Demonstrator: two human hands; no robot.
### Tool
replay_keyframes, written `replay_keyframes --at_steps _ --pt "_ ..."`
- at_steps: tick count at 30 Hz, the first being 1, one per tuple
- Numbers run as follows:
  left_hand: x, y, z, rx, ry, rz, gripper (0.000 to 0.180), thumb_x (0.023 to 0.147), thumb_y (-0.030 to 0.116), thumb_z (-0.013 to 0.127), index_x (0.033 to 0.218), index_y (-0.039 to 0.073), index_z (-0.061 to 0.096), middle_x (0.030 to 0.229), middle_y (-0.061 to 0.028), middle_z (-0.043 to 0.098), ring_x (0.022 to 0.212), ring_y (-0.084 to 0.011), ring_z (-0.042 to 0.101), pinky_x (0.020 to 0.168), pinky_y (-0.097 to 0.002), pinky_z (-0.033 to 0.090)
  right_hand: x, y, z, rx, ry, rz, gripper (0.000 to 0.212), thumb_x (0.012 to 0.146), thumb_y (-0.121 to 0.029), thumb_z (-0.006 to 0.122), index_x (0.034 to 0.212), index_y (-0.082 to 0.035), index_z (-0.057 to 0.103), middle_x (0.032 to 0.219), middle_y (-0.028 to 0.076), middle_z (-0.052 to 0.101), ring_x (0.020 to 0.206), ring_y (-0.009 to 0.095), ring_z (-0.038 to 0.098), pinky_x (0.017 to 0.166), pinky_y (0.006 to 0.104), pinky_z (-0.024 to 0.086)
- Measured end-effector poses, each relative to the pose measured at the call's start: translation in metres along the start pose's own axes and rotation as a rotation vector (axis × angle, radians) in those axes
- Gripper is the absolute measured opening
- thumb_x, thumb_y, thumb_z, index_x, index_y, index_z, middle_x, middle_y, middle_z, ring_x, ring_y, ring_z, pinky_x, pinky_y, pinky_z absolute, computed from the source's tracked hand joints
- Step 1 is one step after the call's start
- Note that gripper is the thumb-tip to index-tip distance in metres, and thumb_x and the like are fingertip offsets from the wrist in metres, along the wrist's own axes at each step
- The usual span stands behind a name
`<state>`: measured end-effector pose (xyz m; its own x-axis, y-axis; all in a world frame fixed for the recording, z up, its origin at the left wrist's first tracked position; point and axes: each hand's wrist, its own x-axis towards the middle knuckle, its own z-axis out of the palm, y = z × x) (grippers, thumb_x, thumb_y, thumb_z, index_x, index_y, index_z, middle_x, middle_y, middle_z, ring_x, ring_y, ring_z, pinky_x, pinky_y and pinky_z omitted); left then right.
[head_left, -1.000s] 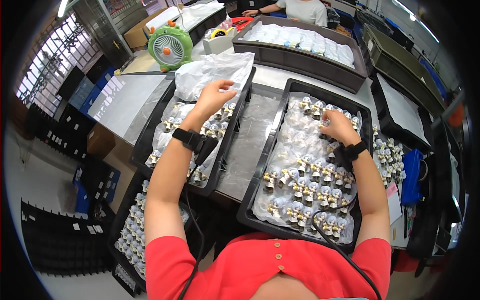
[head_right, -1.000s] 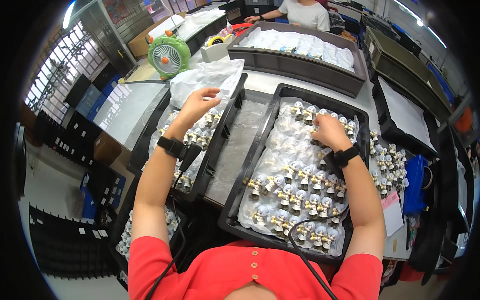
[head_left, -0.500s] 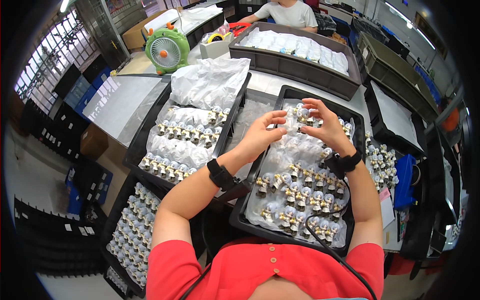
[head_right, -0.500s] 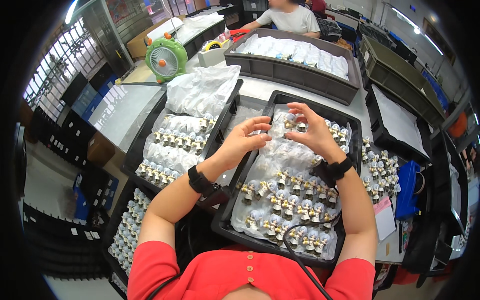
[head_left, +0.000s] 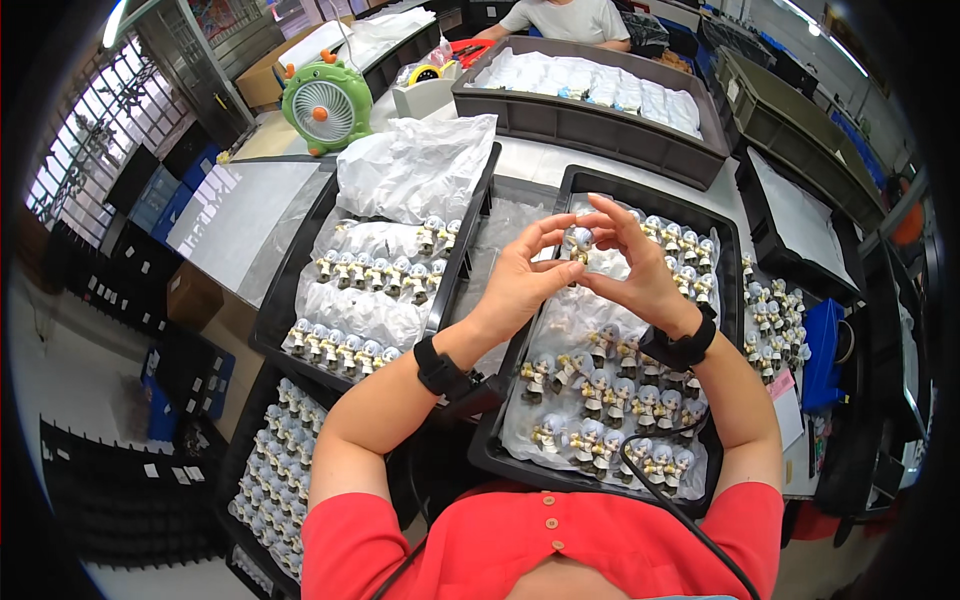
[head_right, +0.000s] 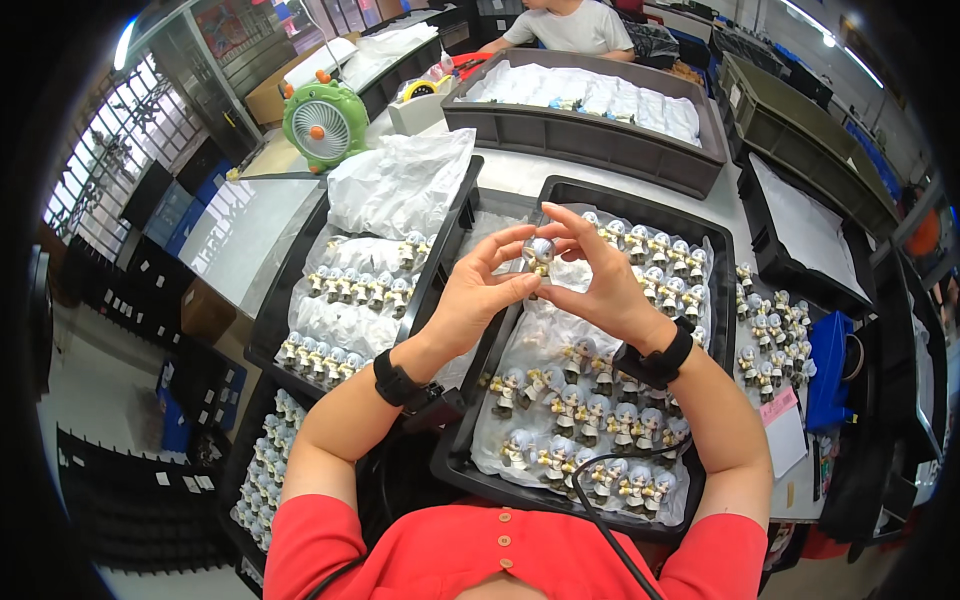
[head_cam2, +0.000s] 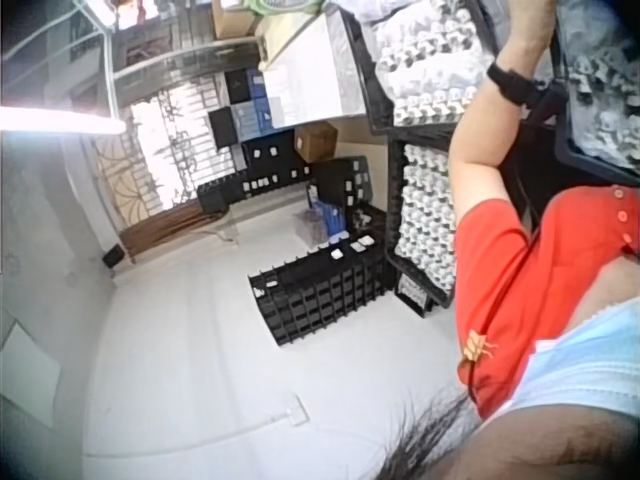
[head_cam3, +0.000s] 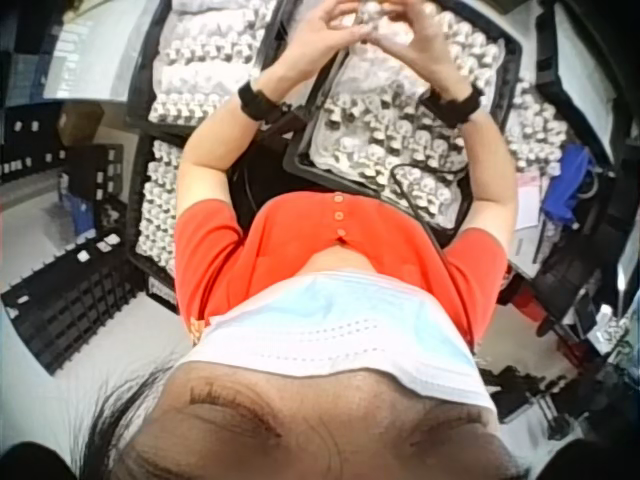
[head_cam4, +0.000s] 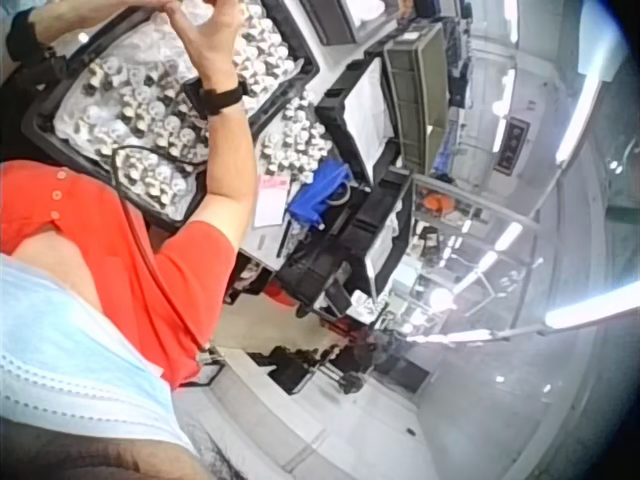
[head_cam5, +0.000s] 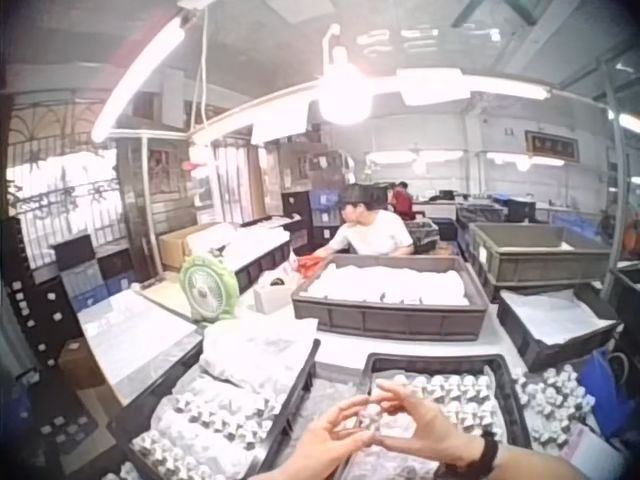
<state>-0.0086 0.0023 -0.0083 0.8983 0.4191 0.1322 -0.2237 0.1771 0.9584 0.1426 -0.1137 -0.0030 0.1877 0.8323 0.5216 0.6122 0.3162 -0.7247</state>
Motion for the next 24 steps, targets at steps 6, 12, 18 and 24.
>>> replay_keyframes --at_steps 6,12,18,24 --pt "0.0023 0.0006 -0.0036 -0.180 0.002 -0.064 0.049 0.088 0.011 0.061 0.132 0.005 0.041 0.124 -0.0116 0.051 0.101 -0.0148 0.057 0.086 -0.0295 0.049 0.0000 -0.0040 -0.0025 -0.034 -0.018 -0.019 0.098 0.064 -0.015 0.082 0.143 -0.016 0.025 0.123 0.007 0.054 0.107 0.021 0.054 0.089 0.0333 0.044" --pt "0.0017 0.0022 -0.0005 -0.190 0.019 -0.038 0.044 0.088 0.012 0.061 0.128 0.007 0.046 0.117 -0.0060 0.055 0.096 -0.0087 0.056 0.078 -0.0236 0.050 -0.0012 0.0016 -0.0020 -0.042 -0.027 -0.005 0.102 0.063 -0.017 0.083 0.144 -0.016 0.022 0.125 0.008 0.053 0.110 0.023 0.053 0.090 0.0347 0.042" --pt "0.0018 0.0017 -0.0032 -0.154 0.040 -0.048 0.043 0.087 0.014 0.063 0.127 0.009 0.046 0.116 -0.0058 0.055 0.096 -0.0090 0.057 0.078 -0.0231 0.050 0.0002 0.0018 -0.0013 -0.031 -0.028 0.003 0.101 0.063 -0.018 0.082 0.144 -0.016 0.023 0.125 0.009 0.055 0.111 0.022 0.054 0.090 0.0348 0.042" --pt "0.0012 0.0006 -0.0033 -0.127 0.065 -0.037 0.041 0.088 0.016 0.062 0.124 0.008 0.046 0.113 -0.0049 0.056 0.095 -0.0095 0.057 0.078 -0.0236 0.050 -0.0008 0.0026 -0.0006 -0.006 -0.038 0.031 0.100 0.064 -0.020 0.082 0.144 -0.016 0.023 0.128 0.009 0.054 0.112 0.022 0.053 0.092 0.0360 0.041"
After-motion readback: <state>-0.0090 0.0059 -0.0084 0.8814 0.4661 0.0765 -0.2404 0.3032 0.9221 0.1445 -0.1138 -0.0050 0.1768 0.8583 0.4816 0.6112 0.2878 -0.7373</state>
